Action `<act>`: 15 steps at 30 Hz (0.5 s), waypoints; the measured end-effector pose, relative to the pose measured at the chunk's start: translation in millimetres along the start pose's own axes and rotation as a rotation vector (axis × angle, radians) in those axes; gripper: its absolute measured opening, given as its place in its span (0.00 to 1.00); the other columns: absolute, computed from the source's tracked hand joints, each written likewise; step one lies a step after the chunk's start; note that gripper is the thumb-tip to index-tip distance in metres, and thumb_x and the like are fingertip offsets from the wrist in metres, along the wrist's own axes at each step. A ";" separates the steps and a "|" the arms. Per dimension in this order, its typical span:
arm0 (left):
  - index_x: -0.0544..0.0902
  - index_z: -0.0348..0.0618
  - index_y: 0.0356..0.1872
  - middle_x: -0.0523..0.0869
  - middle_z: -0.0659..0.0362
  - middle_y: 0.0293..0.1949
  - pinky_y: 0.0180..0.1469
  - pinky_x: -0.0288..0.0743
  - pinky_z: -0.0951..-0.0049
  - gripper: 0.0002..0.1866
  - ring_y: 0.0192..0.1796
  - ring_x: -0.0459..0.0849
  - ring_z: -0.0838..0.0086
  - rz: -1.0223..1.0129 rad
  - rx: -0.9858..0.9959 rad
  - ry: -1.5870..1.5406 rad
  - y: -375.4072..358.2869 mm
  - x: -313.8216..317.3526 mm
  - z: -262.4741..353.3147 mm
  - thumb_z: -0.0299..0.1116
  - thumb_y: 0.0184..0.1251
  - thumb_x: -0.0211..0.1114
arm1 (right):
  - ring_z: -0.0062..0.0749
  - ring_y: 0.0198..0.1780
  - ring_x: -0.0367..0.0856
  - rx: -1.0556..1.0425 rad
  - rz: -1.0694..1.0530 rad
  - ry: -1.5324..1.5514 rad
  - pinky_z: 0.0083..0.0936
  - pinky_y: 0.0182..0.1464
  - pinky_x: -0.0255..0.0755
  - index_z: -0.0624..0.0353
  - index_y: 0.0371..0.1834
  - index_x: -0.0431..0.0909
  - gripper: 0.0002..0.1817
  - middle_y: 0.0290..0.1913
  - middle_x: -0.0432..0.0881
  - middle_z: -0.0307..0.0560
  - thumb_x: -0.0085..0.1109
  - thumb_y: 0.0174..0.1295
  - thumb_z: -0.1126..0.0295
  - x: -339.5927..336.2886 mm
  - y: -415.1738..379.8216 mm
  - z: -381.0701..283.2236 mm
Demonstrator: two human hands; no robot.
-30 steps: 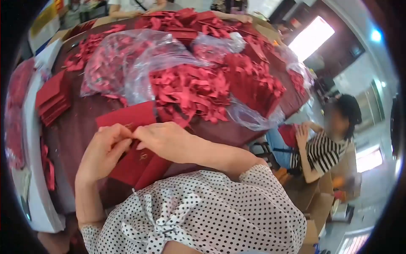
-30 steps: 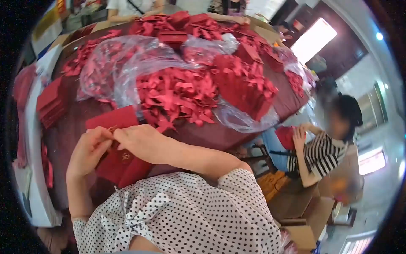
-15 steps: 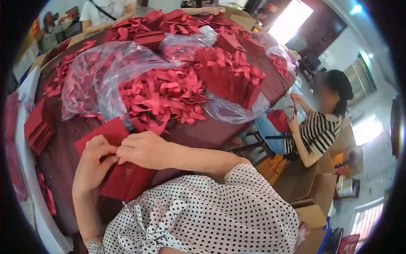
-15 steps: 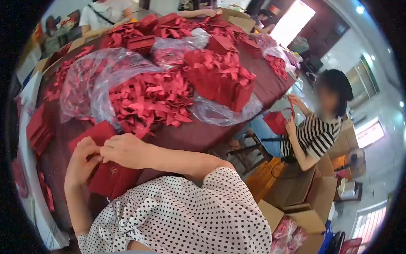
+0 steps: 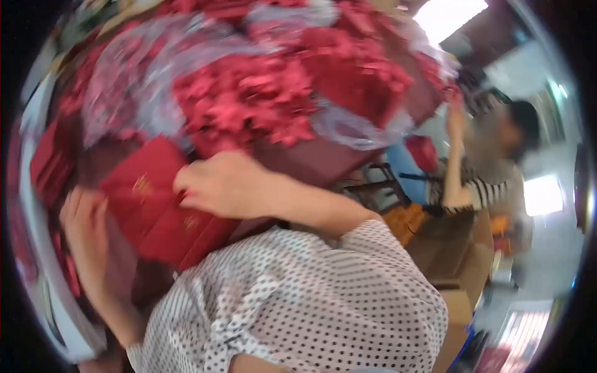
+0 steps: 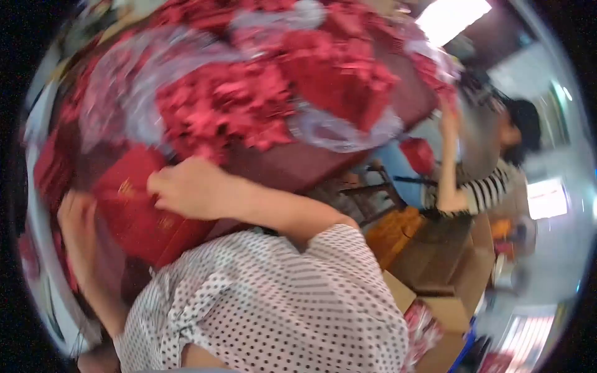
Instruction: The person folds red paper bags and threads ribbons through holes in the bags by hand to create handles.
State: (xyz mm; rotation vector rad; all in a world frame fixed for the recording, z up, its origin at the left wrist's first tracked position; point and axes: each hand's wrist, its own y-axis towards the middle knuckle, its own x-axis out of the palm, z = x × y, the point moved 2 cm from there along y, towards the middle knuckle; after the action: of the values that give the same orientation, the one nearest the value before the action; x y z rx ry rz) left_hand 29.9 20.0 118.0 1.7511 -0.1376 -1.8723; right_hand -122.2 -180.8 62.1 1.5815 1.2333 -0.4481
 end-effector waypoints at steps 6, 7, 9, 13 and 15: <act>0.78 0.38 0.32 0.79 0.49 0.34 0.39 0.72 0.60 0.03 0.39 0.80 0.53 0.180 -0.231 -0.023 -11.3 33.2 -18.6 0.27 0.62 0.60 | 0.41 0.34 0.82 0.085 -0.056 0.068 0.33 0.36 0.76 0.55 0.40 0.77 0.12 0.35 0.82 0.45 0.65 0.56 0.65 2.1 4.4 -3.9; 0.78 0.38 0.39 0.81 0.48 0.36 0.40 0.74 0.63 0.06 0.40 0.81 0.55 0.272 -0.318 -0.142 -15.8 40.0 -19.1 0.28 0.64 0.60 | 0.39 0.34 0.83 0.082 -0.064 0.070 0.29 0.35 0.77 0.57 0.40 0.78 0.12 0.35 0.82 0.47 0.67 0.55 0.67 2.0 4.9 -1.3; 0.71 0.38 0.57 0.78 0.50 0.44 0.49 0.72 0.70 0.20 0.46 0.79 0.62 0.352 -0.474 -0.561 -26.2 42.5 3.9 0.29 0.65 0.61 | 0.40 0.32 0.82 0.098 -0.044 0.114 0.33 0.33 0.74 0.57 0.38 0.75 0.11 0.31 0.81 0.46 0.64 0.56 0.67 0.5 5.2 -2.5; 0.77 0.40 0.51 0.67 0.50 0.55 0.63 0.61 0.64 0.21 0.60 0.66 0.59 0.028 -0.134 -0.611 -45.1 50.8 12.1 0.31 0.55 0.68 | 0.36 0.32 0.83 0.163 -0.081 0.184 0.28 0.34 0.74 0.59 0.39 0.77 0.10 0.32 0.82 0.46 0.65 0.56 0.70 0.6 5.2 -1.5; 0.79 0.42 0.49 0.66 0.50 0.55 0.63 0.61 0.64 0.20 0.61 0.65 0.59 -0.016 -0.143 -0.589 -44.2 56.3 18.2 0.31 0.53 0.71 | 0.36 0.32 0.83 0.146 -0.101 0.179 0.28 0.33 0.75 0.60 0.39 0.76 0.10 0.31 0.82 0.46 0.66 0.56 0.71 0.2 6.7 -1.9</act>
State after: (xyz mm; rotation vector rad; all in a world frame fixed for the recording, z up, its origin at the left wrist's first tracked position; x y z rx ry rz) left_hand -0.9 25.3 51.2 1.0691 -0.2047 -2.2961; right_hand -116.9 -178.6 66.0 1.7179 1.4494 -0.4777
